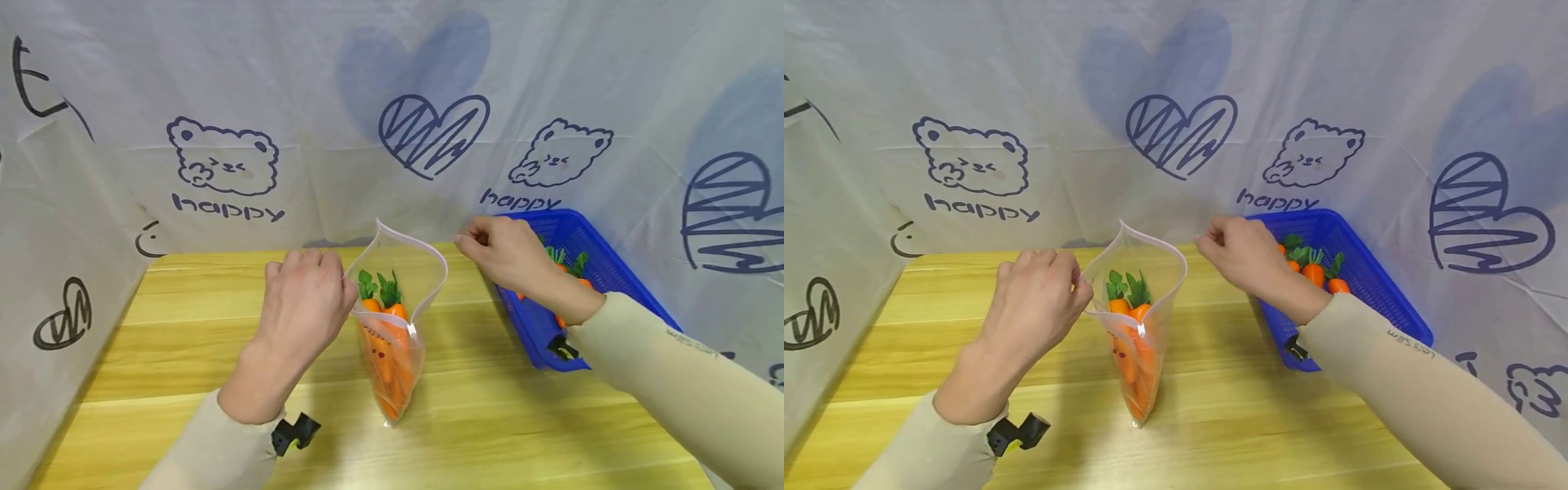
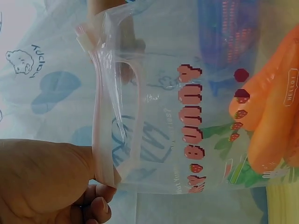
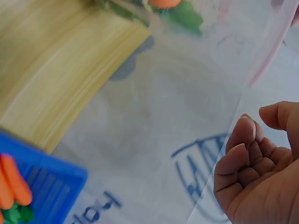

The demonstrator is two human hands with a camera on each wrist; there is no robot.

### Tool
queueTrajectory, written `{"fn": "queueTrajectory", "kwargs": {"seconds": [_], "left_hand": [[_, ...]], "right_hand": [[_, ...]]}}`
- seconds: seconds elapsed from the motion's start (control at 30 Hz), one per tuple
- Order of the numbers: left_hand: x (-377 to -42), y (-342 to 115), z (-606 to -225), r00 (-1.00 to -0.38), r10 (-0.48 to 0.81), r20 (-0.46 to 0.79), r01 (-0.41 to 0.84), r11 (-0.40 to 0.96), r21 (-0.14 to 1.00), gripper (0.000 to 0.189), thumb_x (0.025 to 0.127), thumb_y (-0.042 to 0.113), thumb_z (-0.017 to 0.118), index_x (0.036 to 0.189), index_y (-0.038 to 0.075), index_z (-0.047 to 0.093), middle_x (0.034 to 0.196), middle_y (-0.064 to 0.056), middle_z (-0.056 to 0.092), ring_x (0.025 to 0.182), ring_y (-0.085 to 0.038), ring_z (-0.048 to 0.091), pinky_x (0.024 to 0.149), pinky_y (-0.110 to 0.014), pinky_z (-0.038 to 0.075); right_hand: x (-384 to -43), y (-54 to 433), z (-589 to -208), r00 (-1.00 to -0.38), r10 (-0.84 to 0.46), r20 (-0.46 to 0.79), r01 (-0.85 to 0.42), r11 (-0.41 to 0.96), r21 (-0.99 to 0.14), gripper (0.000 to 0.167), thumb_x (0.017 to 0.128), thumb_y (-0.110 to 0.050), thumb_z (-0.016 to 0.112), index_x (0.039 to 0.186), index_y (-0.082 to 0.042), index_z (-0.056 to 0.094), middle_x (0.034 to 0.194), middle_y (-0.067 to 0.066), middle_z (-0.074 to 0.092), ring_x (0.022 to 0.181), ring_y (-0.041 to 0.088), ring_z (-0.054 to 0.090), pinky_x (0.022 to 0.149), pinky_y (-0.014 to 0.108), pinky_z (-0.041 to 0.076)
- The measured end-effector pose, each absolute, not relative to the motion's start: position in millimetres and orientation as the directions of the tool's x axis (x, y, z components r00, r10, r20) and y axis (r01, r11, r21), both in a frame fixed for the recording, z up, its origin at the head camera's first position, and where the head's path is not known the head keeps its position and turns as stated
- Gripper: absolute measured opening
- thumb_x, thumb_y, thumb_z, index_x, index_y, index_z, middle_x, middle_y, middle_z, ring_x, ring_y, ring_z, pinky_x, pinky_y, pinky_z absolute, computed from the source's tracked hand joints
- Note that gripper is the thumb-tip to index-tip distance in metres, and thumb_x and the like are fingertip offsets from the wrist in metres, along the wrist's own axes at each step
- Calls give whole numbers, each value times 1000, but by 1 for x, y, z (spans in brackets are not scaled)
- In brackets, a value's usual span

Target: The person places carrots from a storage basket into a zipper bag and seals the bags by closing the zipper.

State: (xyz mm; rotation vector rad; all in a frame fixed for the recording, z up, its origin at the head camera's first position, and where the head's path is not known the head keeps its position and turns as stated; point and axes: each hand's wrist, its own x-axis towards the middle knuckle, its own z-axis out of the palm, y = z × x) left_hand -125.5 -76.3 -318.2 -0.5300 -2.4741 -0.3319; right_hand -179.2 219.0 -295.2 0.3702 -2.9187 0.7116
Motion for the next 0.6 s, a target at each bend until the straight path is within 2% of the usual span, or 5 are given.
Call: {"fn": "queueTrajectory", "kwargs": {"seconds": [0.17, 0.33, 0.43, 0.53, 0.6], "left_hand": [[-125, -78, -317, -796, 286, 534, 417, 898, 142, 23, 85, 7, 62, 68, 9, 46, 66, -7, 46, 63, -31, 45, 61, -40, 31], [-124, -81, -315, -837, 273, 474, 396, 900, 181, 18, 87, 9, 61, 72, 8, 53, 69, -6, 49, 65, -30, 45, 63, -39, 31], [-124, -80, -315, -849, 270, 455, 393, 898, 200, 16, 88, 10, 61, 73, 8, 55, 69, -6, 51, 66, -30, 46, 63, -39, 31], [-124, -79, -314, -854, 271, 444, 395, 893, 214, 16, 88, 10, 60, 73, 8, 55, 69, -6, 51, 66, -29, 46, 63, -39, 31], [-125, -79, -315, -857, 273, 438, 398, 890, 223, 16, 88, 9, 59, 72, 9, 54, 68, -6, 50, 66, -29, 45, 63, -39, 31]], "right_hand": [[-183, 254, -297, -986, -125, 112, -161, 892, -421, 25, 104, -31, 60, 96, -11, 73, 69, 3, 64, 52, 20, 57, 57, 36, 47], [-195, 287, -303, -995, -68, 73, -90, 925, -369, 27, 104, -32, 59, 100, -9, 74, 85, 7, 72, 66, 23, 62, 67, 39, 48], [-205, 309, -311, -996, -48, 69, -69, 941, -333, 27, 102, -30, 59, 100, -7, 74, 89, 9, 73, 69, 25, 62, 68, 41, 48], [-216, 335, -323, -998, -38, 42, -49, 951, -306, 26, 101, -27, 58, 92, -6, 70, 81, 8, 68, 65, 26, 58, 65, 40, 44], [-223, 353, -332, -999, -32, 23, -37, 955, -293, 25, 99, -24, 57, 82, -7, 64, 71, 5, 59, 61, 23, 52, 63, 38, 40]]}}
